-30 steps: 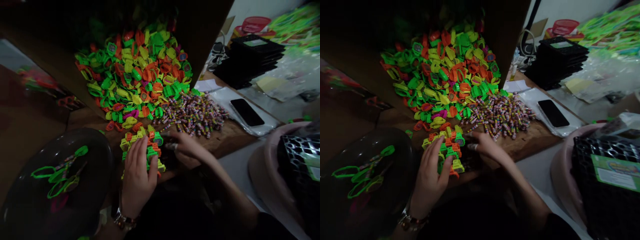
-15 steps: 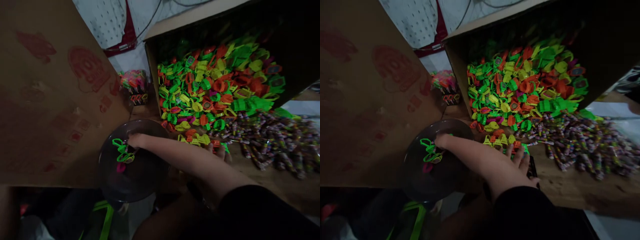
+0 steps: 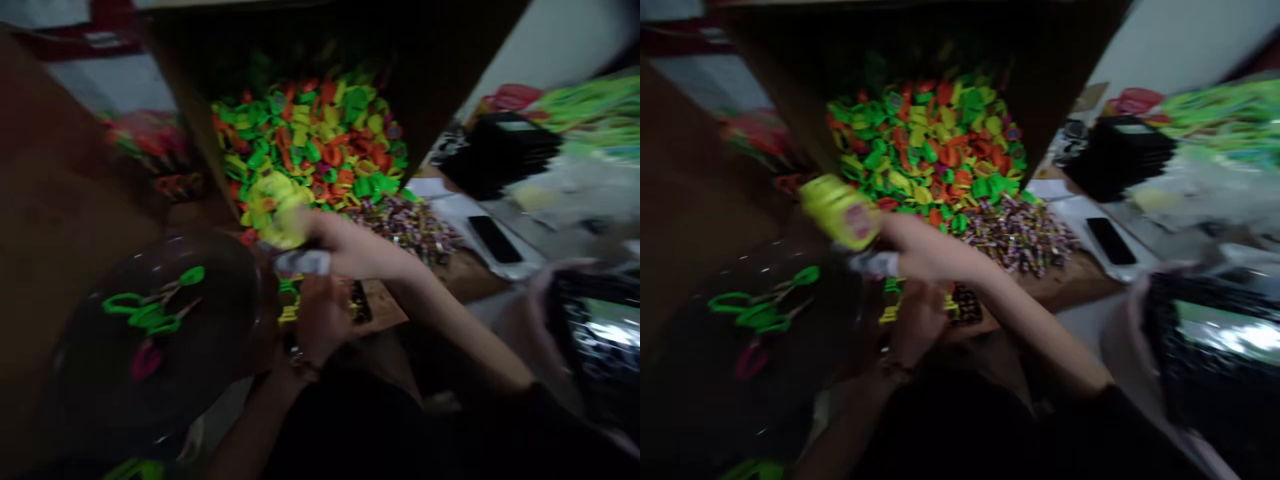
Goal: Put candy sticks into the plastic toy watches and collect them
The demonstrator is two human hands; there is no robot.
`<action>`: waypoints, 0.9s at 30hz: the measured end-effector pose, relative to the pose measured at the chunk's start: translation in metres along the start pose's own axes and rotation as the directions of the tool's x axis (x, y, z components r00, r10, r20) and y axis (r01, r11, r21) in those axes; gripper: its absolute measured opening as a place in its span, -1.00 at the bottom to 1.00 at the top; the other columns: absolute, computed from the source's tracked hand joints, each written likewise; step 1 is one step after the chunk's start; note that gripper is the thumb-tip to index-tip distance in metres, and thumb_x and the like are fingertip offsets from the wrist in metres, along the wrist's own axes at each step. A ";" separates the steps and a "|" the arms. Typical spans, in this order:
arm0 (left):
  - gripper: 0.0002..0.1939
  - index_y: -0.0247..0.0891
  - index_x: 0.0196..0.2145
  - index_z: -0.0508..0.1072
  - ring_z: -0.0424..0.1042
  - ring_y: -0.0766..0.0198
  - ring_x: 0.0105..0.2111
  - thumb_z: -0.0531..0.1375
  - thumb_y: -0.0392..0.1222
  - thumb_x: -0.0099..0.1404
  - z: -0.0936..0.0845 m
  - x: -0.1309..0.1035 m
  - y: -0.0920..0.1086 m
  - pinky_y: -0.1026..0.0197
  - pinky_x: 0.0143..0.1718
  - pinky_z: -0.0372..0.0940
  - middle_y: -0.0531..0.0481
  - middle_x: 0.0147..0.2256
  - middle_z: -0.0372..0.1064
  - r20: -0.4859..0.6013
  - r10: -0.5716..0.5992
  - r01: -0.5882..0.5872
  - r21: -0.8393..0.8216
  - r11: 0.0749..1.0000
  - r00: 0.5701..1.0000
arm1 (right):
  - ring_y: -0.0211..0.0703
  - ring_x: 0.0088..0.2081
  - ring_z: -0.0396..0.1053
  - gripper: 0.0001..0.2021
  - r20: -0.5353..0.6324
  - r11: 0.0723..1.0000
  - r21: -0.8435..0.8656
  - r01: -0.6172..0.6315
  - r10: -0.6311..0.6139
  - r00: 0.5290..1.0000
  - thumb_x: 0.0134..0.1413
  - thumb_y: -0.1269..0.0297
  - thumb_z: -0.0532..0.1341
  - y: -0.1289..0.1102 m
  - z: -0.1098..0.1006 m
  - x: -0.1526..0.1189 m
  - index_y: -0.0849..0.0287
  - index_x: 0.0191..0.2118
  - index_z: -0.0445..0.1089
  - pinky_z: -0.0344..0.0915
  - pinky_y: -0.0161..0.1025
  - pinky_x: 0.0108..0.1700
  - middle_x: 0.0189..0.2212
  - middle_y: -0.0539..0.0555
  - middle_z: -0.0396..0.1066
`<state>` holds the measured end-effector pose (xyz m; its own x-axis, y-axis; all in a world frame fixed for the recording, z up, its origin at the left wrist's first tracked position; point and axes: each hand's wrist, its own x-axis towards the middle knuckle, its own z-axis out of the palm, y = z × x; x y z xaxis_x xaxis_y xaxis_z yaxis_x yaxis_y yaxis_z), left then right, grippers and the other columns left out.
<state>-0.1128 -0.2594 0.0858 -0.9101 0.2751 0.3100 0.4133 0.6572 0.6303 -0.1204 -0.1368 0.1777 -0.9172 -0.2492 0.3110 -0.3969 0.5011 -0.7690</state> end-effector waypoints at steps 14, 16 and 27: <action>-0.72 -0.21 -0.04 0.40 0.34 0.14 0.05 0.08 -0.34 0.30 0.013 0.007 0.014 -0.05 0.16 0.17 -0.07 -0.03 0.43 0.220 0.610 -0.612 -0.068 0.788 0.761 | -0.07 -0.31 0.46 -0.65 -0.388 0.719 0.618 -0.319 0.632 0.671 -0.14 0.05 0.33 0.129 0.072 -0.141 0.27 -0.31 0.49 0.37 -0.17 -0.20 -0.36 0.12 0.53; -0.73 -0.21 -0.07 0.41 0.36 0.14 0.04 0.09 -0.35 0.29 0.016 0.004 0.012 -0.07 0.16 0.16 -0.09 -0.02 0.42 0.210 0.613 -0.622 -0.030 0.783 0.762 | -0.08 -0.32 0.47 -0.74 -0.391 0.743 0.580 -0.335 0.614 0.686 -0.09 0.14 0.31 0.126 0.073 -0.143 0.25 -0.33 0.48 0.37 -0.20 -0.22 -0.37 0.10 0.54; -0.87 -0.21 -0.24 0.41 0.30 0.10 0.11 0.10 -0.34 0.28 0.007 0.001 0.013 -0.13 0.19 0.10 -0.12 0.04 0.37 0.322 0.588 -0.614 -0.026 0.789 0.742 | -0.15 -0.33 0.41 -0.82 -0.394 0.845 0.211 -0.491 0.533 0.749 -0.08 0.58 0.12 0.109 0.072 -0.139 0.18 -0.38 0.37 0.24 -0.34 -0.30 -0.38 0.08 0.47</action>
<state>-0.1089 -0.2455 0.0897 -0.4424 0.8164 0.3712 0.8854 0.3316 0.3259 -0.0338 -0.1066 0.0103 -0.9122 0.4074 0.0434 0.1220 0.3712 -0.9205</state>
